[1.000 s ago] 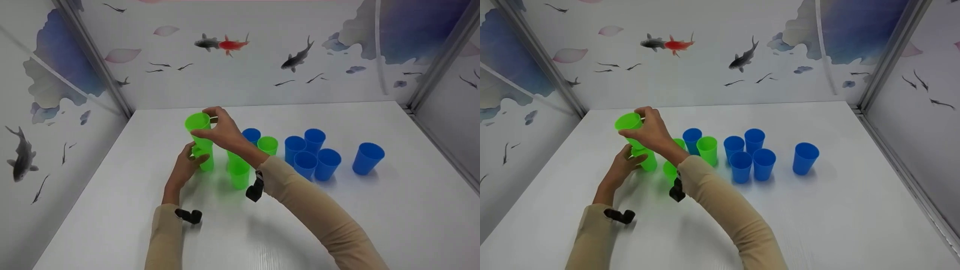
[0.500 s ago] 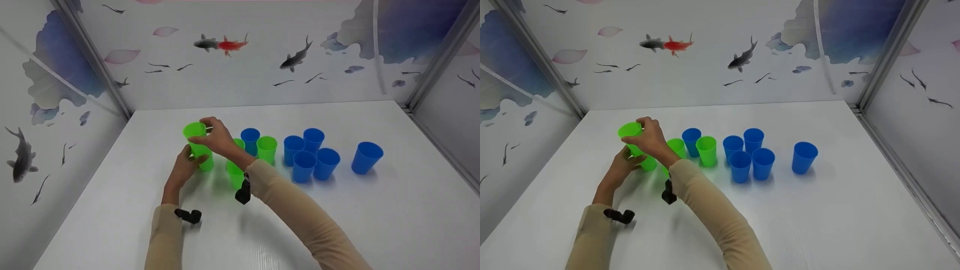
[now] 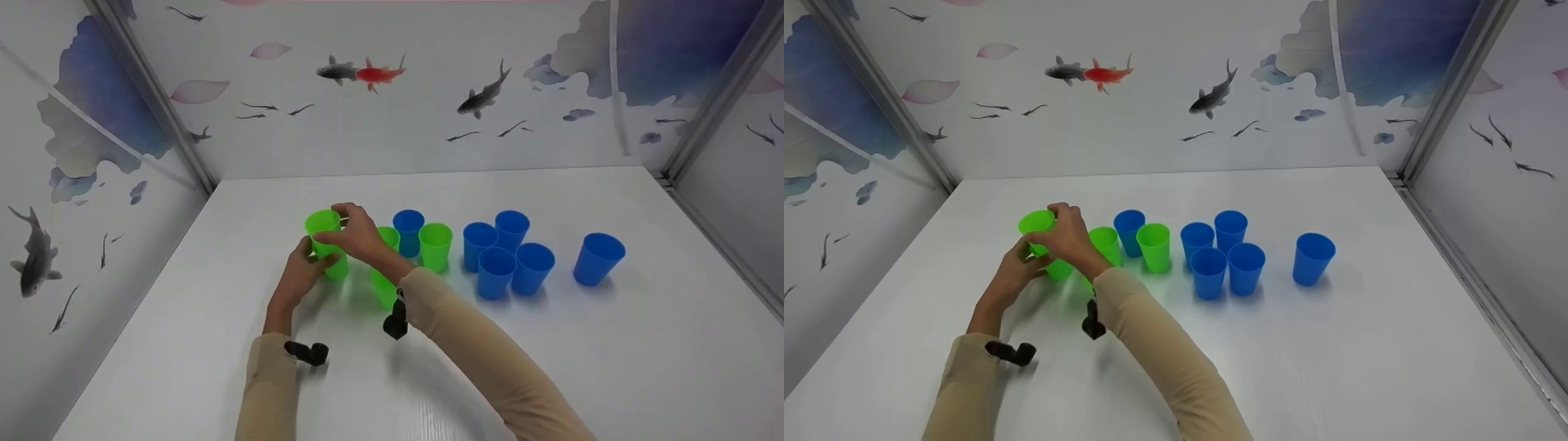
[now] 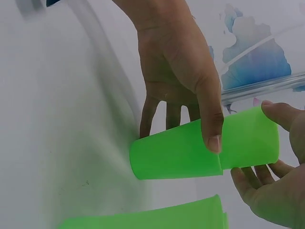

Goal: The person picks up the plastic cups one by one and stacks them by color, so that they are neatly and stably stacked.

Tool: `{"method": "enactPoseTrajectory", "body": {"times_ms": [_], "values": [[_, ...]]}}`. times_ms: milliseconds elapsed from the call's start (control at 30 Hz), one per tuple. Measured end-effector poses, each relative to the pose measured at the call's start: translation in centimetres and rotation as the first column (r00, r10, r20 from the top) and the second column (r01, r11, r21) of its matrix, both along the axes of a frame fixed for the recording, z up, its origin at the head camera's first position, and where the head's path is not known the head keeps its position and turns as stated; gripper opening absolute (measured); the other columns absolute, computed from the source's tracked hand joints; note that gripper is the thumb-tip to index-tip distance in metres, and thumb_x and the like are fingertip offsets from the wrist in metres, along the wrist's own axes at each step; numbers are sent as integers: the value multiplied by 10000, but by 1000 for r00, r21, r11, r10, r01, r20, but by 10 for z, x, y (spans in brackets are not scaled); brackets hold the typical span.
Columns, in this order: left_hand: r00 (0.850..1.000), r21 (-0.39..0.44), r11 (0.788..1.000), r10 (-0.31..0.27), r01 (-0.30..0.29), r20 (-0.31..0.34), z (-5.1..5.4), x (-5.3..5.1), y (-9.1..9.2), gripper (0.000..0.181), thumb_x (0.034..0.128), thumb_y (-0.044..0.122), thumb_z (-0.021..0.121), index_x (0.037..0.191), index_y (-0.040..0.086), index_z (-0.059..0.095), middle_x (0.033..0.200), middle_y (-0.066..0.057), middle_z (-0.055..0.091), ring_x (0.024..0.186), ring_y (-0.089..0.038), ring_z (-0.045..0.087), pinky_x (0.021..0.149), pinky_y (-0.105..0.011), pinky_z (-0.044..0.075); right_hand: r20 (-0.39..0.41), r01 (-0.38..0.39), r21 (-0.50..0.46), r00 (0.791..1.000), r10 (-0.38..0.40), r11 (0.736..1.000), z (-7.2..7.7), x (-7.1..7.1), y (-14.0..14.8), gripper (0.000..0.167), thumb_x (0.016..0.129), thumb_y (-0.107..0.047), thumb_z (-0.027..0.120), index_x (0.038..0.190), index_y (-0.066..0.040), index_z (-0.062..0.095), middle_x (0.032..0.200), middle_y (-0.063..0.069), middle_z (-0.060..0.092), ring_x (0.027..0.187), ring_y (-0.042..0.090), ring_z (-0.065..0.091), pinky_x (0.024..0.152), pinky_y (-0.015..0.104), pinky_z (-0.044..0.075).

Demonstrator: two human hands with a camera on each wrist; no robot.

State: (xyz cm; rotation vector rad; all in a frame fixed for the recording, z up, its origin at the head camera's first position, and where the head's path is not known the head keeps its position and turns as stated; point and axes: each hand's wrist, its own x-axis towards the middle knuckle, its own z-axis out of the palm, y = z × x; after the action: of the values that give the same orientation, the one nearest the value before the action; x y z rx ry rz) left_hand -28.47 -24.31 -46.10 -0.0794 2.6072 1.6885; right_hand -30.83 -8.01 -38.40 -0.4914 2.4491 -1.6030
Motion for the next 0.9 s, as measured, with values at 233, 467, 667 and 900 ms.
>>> {"method": "enactPoseTrajectory", "body": {"times_ms": [233, 467, 667, 900], "values": [[999, 21, 1000, -12, 13, -52, 0, 0, 2, 810, 914, 439, 715, 1546, 124, 319, 1599, -118, 368, 1506, -308, 331, 1227, -480, 319, -2, -22, -19, 1000, 22, 1000, 1, 1, 12, 696, 893, -282, 769, 1479, -104, 438, 1478, 112, 505, 1377, 250, 504, 1109, 382, 482], [998, 48, 999, -18, 21, -59, -3, 1, 0, 807, 922, 426, 710, 1543, 96, 313, 1580, -137, 388, 1519, -321, 300, 1242, -509, 276, -26, -15, -83, 1000, 13, 996, 11, 1, 43, 681, 903, -281, 756, 1481, -106, 442, 1485, 106, 506, 1398, 254, 493, 1109, 407, 482], [998, 41, 999, -10, 12, -60, -2, 2, 1, 817, 920, 439, 708, 1550, 106, 309, 1569, -142, 404, 1510, -331, 319, 1236, -520, 283, -52, -5, -147, 999, -3, 989, 25, 6, 72, 655, 896, -278, 760, 1464, -125, 472, 1457, 90, 541, 1385, 237, 509, 1101, 403, 488], [999, 42, 999, -10, 11, -42, -1, 1, 2, 831, 917, 434, 712, 1562, 123, 290, 1566, -138, 404, 1506, -331, 328, 1225, -516, 308, -83, -25, -194, 997, 9, 981, 34, 25, 99, 648, 905, -308, 749, 1465, -131, 477, 1465, 91, 549, 1381, 224, 517, 1134, 419, 457]]}}
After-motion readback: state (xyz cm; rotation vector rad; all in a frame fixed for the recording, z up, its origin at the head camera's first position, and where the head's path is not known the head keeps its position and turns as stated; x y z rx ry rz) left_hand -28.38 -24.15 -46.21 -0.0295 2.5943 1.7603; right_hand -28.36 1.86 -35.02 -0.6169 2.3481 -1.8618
